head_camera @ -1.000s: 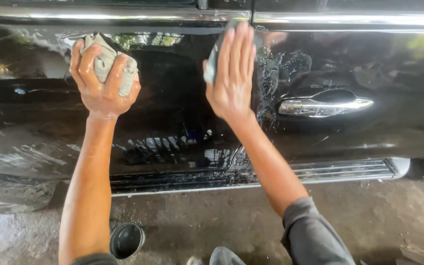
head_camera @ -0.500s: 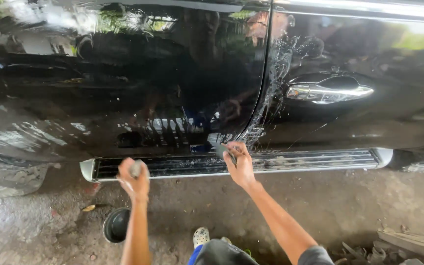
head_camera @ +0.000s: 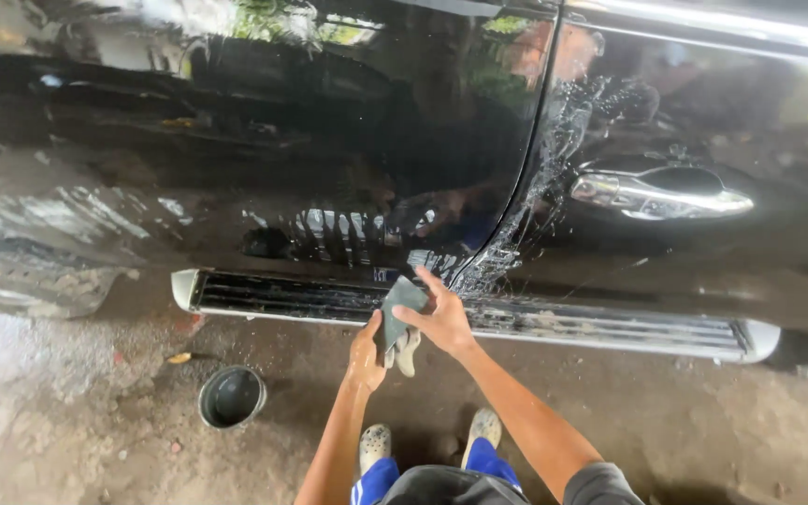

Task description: The person scrubs the side of a black car with a sponge and a cloth, focusing on the door and lower panels. They repeatedly wipe the soapy surface and rinse the tools in a bucket on the ground.

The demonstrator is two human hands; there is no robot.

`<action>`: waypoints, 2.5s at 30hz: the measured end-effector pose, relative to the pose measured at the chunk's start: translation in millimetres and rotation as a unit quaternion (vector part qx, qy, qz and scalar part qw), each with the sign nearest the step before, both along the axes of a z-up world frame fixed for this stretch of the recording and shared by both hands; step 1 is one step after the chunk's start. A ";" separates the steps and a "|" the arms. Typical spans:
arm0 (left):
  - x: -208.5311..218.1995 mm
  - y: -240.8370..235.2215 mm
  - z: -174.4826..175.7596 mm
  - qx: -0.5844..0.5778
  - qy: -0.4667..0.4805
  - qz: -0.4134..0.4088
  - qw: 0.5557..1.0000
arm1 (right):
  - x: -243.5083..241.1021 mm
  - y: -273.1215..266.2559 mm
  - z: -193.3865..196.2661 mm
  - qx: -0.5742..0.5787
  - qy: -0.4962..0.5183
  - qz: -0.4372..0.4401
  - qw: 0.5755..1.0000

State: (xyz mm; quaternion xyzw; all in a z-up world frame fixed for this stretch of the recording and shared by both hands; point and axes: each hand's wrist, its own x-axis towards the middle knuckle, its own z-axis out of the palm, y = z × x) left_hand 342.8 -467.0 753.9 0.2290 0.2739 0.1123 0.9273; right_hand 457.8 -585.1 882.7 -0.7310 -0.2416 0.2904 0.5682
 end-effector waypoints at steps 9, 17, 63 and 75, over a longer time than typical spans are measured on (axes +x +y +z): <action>18.3 -77.5 148.2 0.006 -0.050 0.141 0.989 | 76.0 -41.9 8.8 0.167 0.110 0.289 0.936; 75.2 6.1 170.5 0.379 -0.056 0.407 0.829 | 165.0 -51.9 217.6 0.138 -0.445 0.308 0.830; 190.0 -5.4 223.7 0.793 0.339 0.333 0.381 | 245.6 -39.6 302.5 0.098 -0.896 0.160 0.402; 205.4 -15.5 135.9 0.767 0.267 0.397 0.427 | 234.1 -38.9 304.6 0.066 -0.913 0.140 0.378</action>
